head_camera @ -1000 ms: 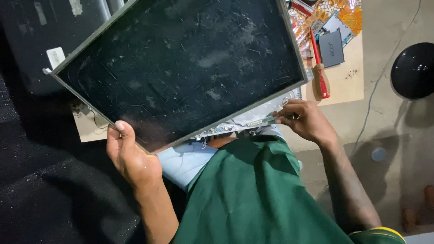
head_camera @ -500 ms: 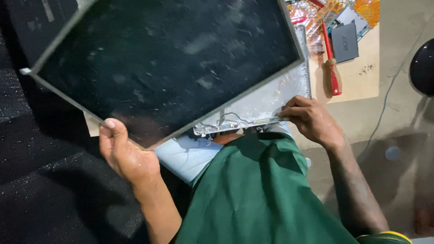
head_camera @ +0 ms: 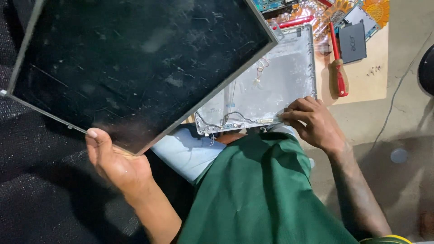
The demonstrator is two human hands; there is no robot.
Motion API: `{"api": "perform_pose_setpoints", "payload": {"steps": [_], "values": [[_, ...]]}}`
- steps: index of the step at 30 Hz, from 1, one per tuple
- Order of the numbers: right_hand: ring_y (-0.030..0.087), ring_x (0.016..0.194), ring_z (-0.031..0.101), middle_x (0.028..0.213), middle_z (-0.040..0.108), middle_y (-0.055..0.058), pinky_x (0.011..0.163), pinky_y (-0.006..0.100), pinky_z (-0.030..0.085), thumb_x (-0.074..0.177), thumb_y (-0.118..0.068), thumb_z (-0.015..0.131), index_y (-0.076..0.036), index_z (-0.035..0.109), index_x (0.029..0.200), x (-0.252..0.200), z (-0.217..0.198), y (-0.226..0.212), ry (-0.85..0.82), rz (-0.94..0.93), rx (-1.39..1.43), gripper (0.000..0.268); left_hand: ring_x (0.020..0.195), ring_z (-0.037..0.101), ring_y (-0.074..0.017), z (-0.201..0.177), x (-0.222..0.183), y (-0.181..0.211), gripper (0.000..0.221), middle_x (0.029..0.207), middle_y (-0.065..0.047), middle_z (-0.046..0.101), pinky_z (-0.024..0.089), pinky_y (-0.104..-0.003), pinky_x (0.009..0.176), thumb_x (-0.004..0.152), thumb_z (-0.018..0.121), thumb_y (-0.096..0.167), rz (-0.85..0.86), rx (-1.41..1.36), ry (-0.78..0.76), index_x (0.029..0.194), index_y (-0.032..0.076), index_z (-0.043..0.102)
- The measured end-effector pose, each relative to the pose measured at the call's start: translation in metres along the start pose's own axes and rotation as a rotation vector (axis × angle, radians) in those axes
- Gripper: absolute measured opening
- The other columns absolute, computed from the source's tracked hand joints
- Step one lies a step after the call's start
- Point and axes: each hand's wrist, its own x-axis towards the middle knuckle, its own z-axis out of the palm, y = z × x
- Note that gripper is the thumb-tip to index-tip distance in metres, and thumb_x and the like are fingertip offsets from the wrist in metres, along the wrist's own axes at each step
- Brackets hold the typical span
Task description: Connecting a display ribbon cable to a new laptop LCD panel and installing the panel into the laptop lid assembly.
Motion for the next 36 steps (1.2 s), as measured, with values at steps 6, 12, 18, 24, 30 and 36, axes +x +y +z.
{"api": "perform_pose_setpoints", "payload": {"steps": [6,12,18,24,30,36], "values": [[0.025,0.086,0.058,0.096,0.066,0.004,0.066,0.036,0.041,0.088,-0.012,0.065,-0.022,0.076,0.097,0.000,0.002,-0.002,-0.004,-0.016,-0.003,0.017,0.113,0.066,-0.0221,-0.040,0.016,-0.043,0.018,0.117,-0.013,0.065,0.056,-0.044,0.103,0.098,0.065,0.021,0.045,0.077,0.249,0.115,0.015,0.061],[0.027,0.087,0.059,0.097,0.066,0.007,0.067,0.037,0.041,0.086,-0.006,0.063,-0.017,0.075,0.098,0.004,0.005,-0.005,-0.007,-0.044,0.017,0.020,0.112,0.067,-0.0227,-0.048,0.020,-0.049,0.018,0.117,-0.013,0.065,0.057,-0.045,0.101,0.098,0.064,0.022,0.027,0.083,0.248,0.114,0.014,0.060],[0.023,0.085,0.057,0.095,0.064,0.000,0.069,0.036,0.040,0.089,-0.010,0.061,-0.018,0.072,0.091,0.011,-0.002,-0.020,0.024,-0.057,-0.025,0.013,0.111,0.067,-0.0218,-0.050,0.018,-0.055,0.019,0.116,-0.013,0.065,0.056,-0.046,0.103,0.098,0.065,0.022,0.022,0.070,0.239,0.115,0.015,0.061],[0.025,0.085,0.056,0.096,0.063,0.005,0.069,0.037,0.039,0.091,-0.008,0.060,-0.018,0.074,0.094,0.013,-0.012,-0.028,-0.005,-0.055,-0.038,0.017,0.110,0.066,-0.0210,-0.009,0.002,-0.041,0.021,0.115,-0.013,0.065,0.057,-0.044,0.100,0.096,0.067,0.024,0.005,0.081,0.258,0.115,0.016,0.062],[0.029,0.092,0.058,0.100,0.065,0.009,0.078,0.042,0.043,0.088,-0.004,0.059,-0.014,0.073,0.100,0.013,-0.020,-0.034,-0.022,-0.024,-0.036,0.021,0.103,0.068,-0.0182,-0.003,0.007,-0.058,0.012,0.104,-0.014,0.066,0.059,-0.041,0.095,0.097,0.064,0.017,0.034,0.126,0.221,0.107,0.012,0.064],[0.032,0.090,0.063,0.097,0.068,0.011,0.082,0.043,0.047,0.085,0.002,0.066,-0.009,0.074,0.102,0.001,-0.016,-0.025,0.222,0.080,0.221,0.021,0.100,0.070,-0.0214,0.017,0.001,-0.060,0.011,0.099,-0.015,0.066,0.060,-0.040,0.092,0.095,0.066,0.013,0.048,0.142,0.230,0.104,0.008,0.065]]}}
